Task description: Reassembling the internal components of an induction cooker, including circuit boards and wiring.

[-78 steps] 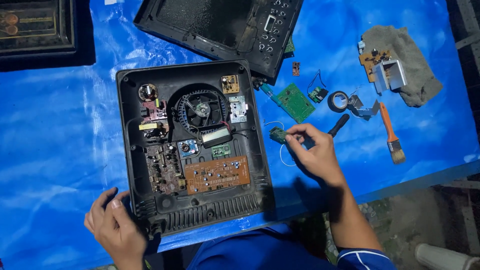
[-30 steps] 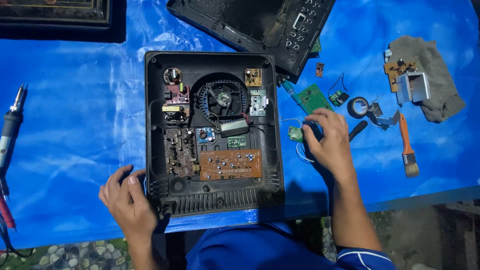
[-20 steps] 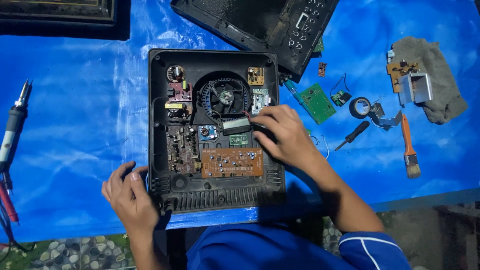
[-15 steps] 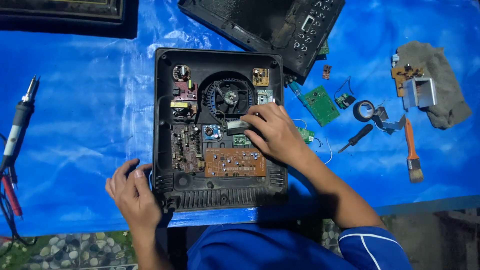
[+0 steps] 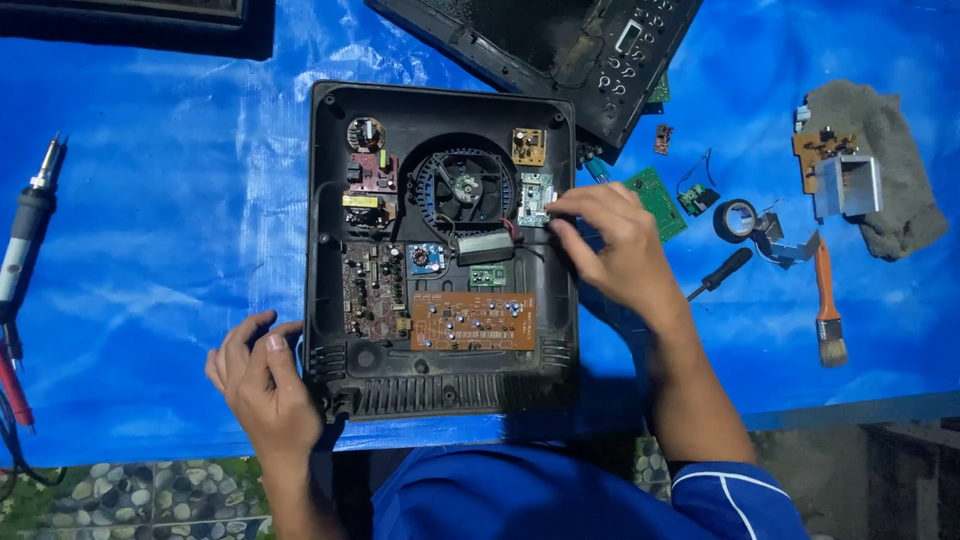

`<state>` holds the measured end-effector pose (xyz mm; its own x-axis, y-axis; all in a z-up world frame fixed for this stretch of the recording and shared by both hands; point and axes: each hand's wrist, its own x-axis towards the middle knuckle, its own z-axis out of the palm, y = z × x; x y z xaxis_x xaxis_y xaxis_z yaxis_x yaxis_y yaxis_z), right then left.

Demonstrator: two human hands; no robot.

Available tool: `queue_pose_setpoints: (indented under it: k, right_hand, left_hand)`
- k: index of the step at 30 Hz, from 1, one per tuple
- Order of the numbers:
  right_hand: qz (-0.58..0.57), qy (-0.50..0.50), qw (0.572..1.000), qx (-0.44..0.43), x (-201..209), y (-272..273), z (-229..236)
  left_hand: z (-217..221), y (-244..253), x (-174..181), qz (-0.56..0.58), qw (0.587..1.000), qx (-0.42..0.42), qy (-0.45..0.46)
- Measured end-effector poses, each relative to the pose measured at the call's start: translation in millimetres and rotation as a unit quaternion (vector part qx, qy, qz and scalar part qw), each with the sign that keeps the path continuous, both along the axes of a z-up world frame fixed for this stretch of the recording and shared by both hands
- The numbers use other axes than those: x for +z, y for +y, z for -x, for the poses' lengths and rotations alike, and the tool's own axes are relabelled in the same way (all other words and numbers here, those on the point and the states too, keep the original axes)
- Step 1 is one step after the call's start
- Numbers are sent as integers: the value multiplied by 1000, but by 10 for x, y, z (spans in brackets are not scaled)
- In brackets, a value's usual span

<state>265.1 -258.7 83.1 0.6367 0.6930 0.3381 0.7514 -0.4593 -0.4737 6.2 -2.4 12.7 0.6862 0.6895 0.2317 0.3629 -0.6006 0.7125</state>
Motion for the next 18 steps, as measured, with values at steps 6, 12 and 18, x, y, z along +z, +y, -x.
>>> queue_pose_setpoints:
  k: [6,12,18]
  right_hand:
    - [30,20,999,-7,5,-99,75]
    - [117,-18,992,-30,-178,-109,133]
    - [115,4,993,-5,-95,-51,168]
  left_hand:
    - [9,4,-35,-2,1000,1,2]
    - [17,4,-53,1,1000,4,10]
    - [11,-1,-25,7,1000,5,15]
